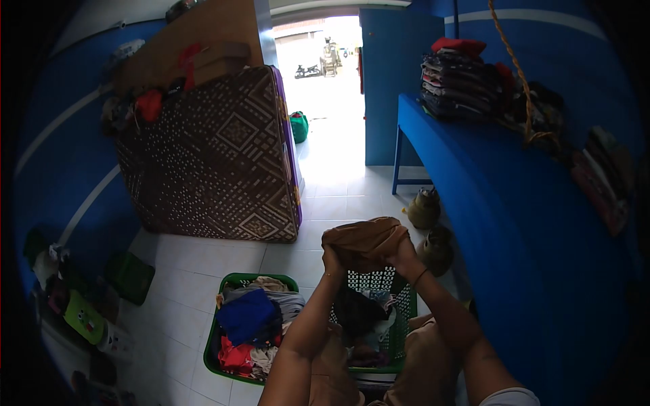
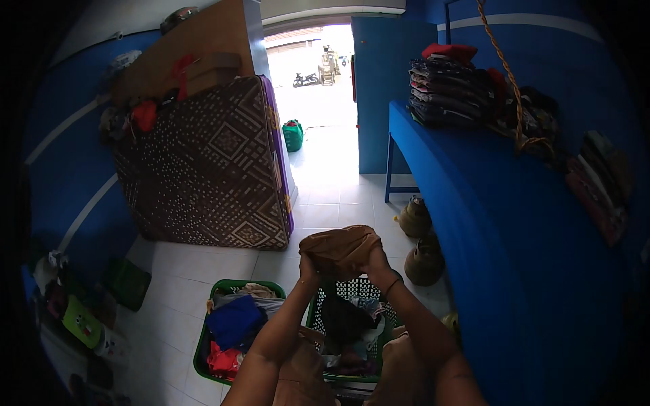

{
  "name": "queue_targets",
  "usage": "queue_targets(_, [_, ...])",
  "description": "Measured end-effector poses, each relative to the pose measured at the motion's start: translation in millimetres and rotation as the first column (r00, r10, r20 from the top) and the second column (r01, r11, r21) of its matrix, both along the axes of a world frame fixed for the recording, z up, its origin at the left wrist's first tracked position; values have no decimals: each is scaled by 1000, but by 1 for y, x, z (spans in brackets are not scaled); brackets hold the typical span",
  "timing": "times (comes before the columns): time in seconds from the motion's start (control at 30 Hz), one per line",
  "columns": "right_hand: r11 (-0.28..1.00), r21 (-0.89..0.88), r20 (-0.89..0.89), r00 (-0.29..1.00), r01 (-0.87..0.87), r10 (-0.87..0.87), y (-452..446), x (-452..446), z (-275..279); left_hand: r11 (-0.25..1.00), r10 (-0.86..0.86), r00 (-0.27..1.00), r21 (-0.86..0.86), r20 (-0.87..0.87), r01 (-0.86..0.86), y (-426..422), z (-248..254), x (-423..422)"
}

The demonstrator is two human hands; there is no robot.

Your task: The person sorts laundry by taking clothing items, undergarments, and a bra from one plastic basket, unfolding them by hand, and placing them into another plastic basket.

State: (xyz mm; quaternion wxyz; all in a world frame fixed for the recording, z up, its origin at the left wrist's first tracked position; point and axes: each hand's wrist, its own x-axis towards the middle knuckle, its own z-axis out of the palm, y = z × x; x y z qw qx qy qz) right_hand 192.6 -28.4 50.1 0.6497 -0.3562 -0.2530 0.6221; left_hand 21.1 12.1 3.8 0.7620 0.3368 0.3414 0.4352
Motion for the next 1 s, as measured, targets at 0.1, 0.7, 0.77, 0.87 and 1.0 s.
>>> queue_targets(0.1, [992, 95, -192, 976, -85, 102, 15, 30, -17, 995, 64, 987, 82, -145, -52, 1, 4, -11])
queue_targets(0.7, [792, -392, 417, 677, -468, 606, -3, 7, -17, 800, 547, 451, 599, -706, -33, -21, 9, 12])
queue_targets(0.77, [647, -104, 194, 623, -755, 758, 1, 3, -46, 766, 600, 357, 643, -716, 3, -22, 11, 14])
queue_targets(0.87, [782, -100, 317, 725, -615, 611, 1, -15, -50, 709, 635, 347, 699, -690, 93, -37, 32, 18])
queue_targets(1.0, [904, 82, 731, 642, -420, 232, 6, -26, -63, 633, 646, 398, 749, -651, 198, -47, 50, 18])
